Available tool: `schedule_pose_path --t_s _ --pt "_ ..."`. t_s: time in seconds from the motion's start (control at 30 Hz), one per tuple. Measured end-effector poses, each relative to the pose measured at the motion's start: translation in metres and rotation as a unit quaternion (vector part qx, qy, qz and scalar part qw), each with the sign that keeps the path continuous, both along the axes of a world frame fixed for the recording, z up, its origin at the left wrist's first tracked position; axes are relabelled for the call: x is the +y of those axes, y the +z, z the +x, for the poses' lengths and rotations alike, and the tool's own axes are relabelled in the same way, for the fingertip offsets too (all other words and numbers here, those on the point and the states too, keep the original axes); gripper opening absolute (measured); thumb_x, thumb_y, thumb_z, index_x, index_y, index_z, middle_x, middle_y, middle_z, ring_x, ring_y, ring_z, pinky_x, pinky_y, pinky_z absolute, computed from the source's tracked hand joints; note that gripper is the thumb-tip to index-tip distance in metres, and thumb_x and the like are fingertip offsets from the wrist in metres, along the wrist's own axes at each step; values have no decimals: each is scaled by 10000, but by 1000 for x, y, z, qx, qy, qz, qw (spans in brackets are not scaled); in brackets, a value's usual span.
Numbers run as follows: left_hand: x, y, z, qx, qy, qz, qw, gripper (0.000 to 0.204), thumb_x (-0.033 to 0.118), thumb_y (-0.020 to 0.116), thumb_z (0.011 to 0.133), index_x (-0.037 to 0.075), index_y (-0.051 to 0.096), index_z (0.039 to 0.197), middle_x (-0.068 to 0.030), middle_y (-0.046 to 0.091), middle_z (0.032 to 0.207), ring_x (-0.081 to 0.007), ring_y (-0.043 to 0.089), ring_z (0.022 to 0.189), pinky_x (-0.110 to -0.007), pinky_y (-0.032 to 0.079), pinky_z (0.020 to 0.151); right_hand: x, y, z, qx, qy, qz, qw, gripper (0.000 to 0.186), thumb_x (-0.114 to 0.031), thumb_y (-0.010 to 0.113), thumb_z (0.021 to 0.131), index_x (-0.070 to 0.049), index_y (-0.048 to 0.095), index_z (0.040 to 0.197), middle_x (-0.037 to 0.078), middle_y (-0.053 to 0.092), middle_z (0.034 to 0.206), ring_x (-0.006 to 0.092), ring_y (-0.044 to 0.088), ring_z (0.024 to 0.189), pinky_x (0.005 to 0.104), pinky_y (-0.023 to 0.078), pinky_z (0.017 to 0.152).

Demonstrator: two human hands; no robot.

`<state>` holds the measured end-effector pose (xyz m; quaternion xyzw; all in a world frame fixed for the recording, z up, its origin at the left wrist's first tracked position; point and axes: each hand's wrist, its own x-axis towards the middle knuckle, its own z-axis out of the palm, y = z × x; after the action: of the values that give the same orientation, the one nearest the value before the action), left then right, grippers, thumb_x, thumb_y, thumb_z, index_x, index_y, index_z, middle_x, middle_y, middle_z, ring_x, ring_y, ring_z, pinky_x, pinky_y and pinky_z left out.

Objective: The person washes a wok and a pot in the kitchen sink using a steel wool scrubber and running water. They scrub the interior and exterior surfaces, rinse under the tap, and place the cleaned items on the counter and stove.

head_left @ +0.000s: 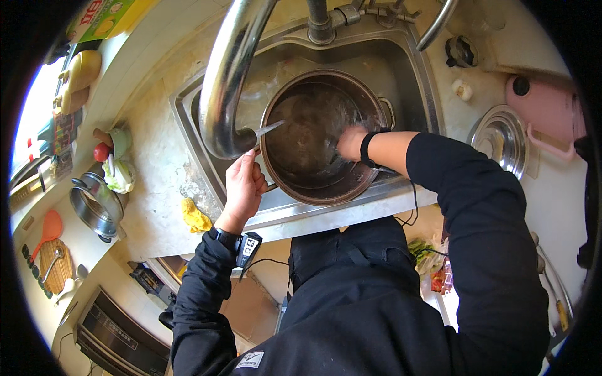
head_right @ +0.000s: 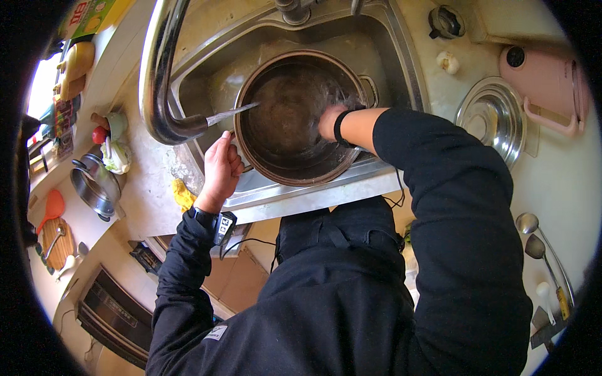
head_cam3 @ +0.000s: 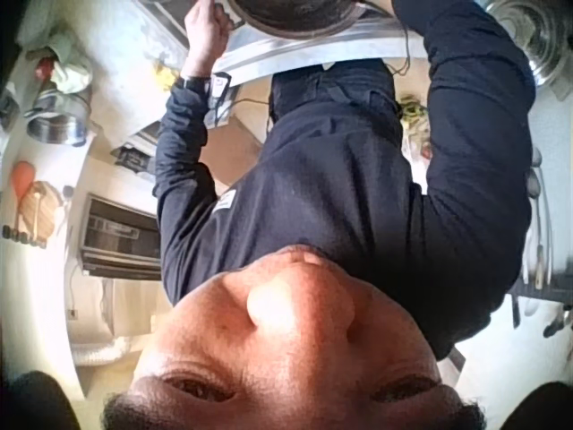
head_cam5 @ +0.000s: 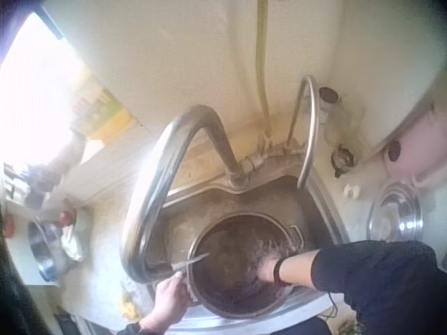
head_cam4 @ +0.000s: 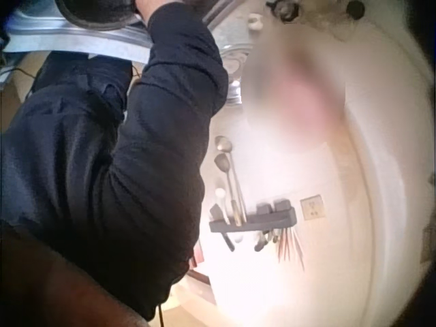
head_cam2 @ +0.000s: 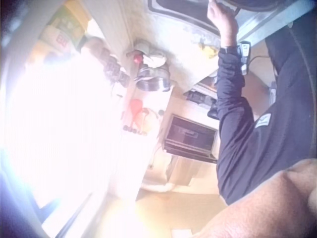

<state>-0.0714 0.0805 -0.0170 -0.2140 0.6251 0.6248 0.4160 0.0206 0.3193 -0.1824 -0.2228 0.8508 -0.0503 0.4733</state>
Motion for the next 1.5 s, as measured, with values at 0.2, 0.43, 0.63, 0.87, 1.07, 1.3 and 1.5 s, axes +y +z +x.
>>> schedule_pose_path --t_s 0.2,0.43,0.63,0.87,1.07,1.3,1.5 --pt "12 -5 2 -2 -11 3 1000 224 312 510 1040 107 580 980 81 271 580 -49 234 446 -229 207 418 68 38 -52 429 129 51 893 214 -258 594 829 -172 775 905 -6 622 1152 213 478 1163 354 359 934" --pt "16 -1 3 -9 -1 14 1000 241 306 512 1039 121 529 886 84 275 583 -45 243 452 -229 208 419 77 71 34 264 6 30 964 191 -237 606 795 -138 766 825 6 613 1021 217 492 1069 361 410 836" --pt "17 0 5 1 -10 9 1000 205 298 521 1035 123 554 935 85 278 579 -46 246 449 -228 210 414 89 73 -40 485 81 -5 871 187 -223 610 772 -141 766 834 15 609 1065 220 485 1092 327 396 878" --pt "14 -3 8 14 -5 5 1000 220 303 522 1035 92 574 998 80 279 577 -46 246 451 -229 212 418 84 89 1 194 -6 65 979 172 -206 619 772 -123 759 828 40 613 1153 258 509 1138 374 477 842" --pt "14 -3 5 9 2 -10 1000 282 303 514 1039 46 607 1104 77 275 570 -47 240 451 -235 215 418 103 95 -42 604 -68 -113 786 132 -142 609 787 -104 685 887 58 588 1084 241 541 1108 351 527 775" --pt "14 -1 4 8 -5 10 1000 243 304 522 1034 71 592 1034 79 282 568 -44 240 433 -235 208 404 68 85 22 244 -243 97 934 179 -86 619 808 -32 732 935 177 645 1072 339 657 962 429 573 768" --pt "18 1 5 17 -5 -20 1000 187 303 529 1030 127 564 976 88 277 563 -45 236 439 -230 199 415 12 34 -5 316 -243 -46 916 219 -108 586 827 -53 710 998 152 634 1090 333 660 922 417 571 753"
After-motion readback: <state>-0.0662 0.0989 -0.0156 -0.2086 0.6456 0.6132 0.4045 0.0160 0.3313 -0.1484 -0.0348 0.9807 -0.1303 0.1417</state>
